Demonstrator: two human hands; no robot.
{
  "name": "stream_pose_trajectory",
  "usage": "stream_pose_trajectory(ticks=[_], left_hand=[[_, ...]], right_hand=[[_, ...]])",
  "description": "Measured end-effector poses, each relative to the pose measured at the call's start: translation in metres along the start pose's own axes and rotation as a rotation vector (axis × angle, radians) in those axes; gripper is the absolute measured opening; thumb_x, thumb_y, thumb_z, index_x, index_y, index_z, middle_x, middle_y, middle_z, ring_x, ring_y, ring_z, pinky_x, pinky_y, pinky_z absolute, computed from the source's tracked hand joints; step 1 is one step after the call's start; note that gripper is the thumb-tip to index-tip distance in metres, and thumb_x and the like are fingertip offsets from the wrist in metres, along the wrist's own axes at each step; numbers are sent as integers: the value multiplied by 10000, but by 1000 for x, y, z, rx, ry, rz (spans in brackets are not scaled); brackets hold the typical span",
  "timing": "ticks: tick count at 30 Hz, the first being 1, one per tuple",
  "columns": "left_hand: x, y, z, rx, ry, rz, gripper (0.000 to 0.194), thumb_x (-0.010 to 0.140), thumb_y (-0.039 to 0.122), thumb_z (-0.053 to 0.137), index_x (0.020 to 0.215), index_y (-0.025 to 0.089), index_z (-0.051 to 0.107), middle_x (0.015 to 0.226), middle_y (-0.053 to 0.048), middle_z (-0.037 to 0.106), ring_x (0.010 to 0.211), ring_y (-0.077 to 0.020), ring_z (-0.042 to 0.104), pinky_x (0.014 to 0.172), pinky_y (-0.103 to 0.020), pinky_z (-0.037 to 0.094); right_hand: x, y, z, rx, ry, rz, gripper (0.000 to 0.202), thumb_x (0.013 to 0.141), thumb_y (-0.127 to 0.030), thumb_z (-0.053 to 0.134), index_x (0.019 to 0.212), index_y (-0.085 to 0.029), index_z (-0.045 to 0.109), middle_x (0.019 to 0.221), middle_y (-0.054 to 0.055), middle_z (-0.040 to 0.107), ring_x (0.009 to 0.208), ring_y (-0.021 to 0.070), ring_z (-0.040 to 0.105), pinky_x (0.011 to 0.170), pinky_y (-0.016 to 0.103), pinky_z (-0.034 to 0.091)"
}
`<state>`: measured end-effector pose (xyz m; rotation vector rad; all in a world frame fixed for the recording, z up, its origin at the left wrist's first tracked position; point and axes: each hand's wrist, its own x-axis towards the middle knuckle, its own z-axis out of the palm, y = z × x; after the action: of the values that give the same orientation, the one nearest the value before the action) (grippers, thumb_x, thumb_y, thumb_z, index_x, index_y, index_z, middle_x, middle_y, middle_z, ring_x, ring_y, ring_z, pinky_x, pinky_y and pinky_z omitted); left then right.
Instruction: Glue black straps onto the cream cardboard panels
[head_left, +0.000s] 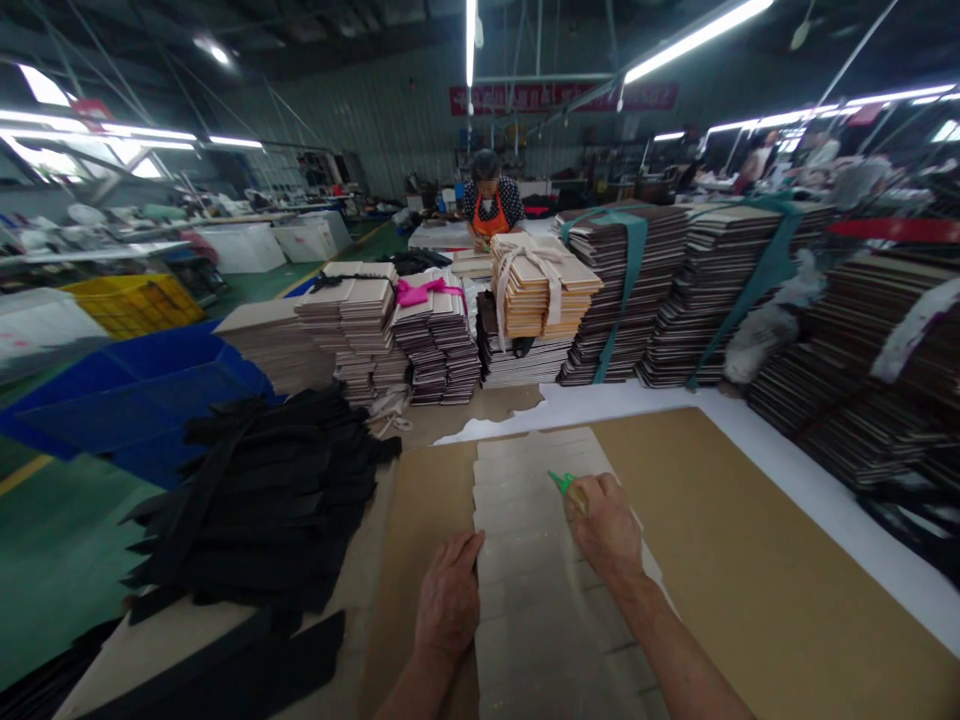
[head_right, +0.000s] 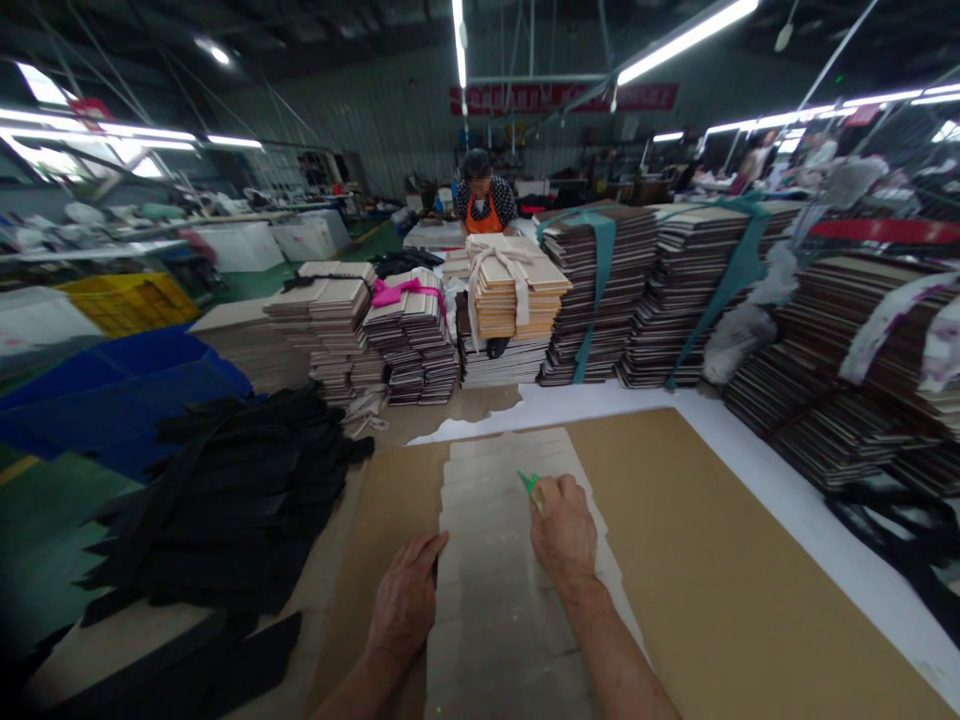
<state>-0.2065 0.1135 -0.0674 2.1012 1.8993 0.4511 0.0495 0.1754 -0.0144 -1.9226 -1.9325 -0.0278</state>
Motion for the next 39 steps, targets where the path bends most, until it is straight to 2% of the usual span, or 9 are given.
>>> stream_pose_trajectory(ticks=[5, 10, 17, 24, 29, 32, 35, 39], left_hand=[[1, 0, 0, 26, -11, -9, 586, 822, 4, 364, 1349, 179, 551, 1342, -77, 582, 1218, -195, 512, 1127, -344, 333], [2, -2, 3, 37, -26, -7, 602, 815, -5, 367, 1363, 180, 535, 1359, -77, 572, 1229, -191, 505, 1132, -344, 327], [1, -5, 5, 45, -15, -14, 589, 839, 1, 355, 1364, 202, 533, 1351, -58, 570, 1213, -190, 493, 1108, -330, 345], [2, 0, 0, 74, -55, -39, 596, 846, -3, 345, 1368, 216, 529, 1354, -52, 575, 1223, -184, 492, 1114, -331, 334], [1, -3, 5, 80, -40, -24, 603, 836, -17, 343, 1367, 195, 532, 1352, -59, 570, 1228, -183, 492, 1116, -320, 328], [1, -5, 7, 76, -31, -9, 605, 830, -19, 351, 1370, 188, 528, 1355, -65, 566, 1239, -184, 486, 1131, -328, 310], [2, -6, 7, 73, -19, 3, 609, 827, -19, 349, 1367, 196, 529, 1347, -59, 571, 1216, -177, 501, 1127, -325, 315], [2, -4, 5, 72, -17, -1, 608, 830, -14, 350, 1367, 209, 527, 1337, -51, 579, 1207, -175, 509, 1116, -328, 332]], right_hand=[[5, 11, -2, -74, 35, 83, 127, 866, -161, 569, 976, -219, 596, 954, 62, 530, 900, 226, 503, 720, 302, 392], [2, 8, -1, -44, 20, 19, 124, 885, -158, 545, 968, -231, 602, 947, 52, 525, 895, 216, 504, 740, 299, 394], [12, 40, -1, -78, 67, 139, 120, 885, -181, 554, 991, -206, 603, 978, 82, 512, 908, 238, 509, 721, 311, 403], [8, 45, 4, -46, 48, 73, 131, 856, -187, 581, 971, -239, 611, 984, 61, 525, 918, 228, 517, 740, 311, 412], [12, 58, 6, -39, 90, 151, 124, 880, -213, 547, 989, -230, 603, 1000, 74, 514, 889, 228, 516, 688, 315, 400], [10, 57, 7, -23, 75, 115, 134, 860, -201, 564, 983, -234, 605, 994, 68, 520, 928, 231, 520, 719, 311, 409], [3, 49, 9, 64, 58, 62, 133, 842, -218, 573, 965, -251, 611, 983, 57, 536, 954, 231, 526, 761, 315, 422], [1, 45, 11, 331, 86, 138, 166, 806, -279, 577, 967, -257, 613, 990, 41, 548, 924, 223, 549, 788, 334, 443]])
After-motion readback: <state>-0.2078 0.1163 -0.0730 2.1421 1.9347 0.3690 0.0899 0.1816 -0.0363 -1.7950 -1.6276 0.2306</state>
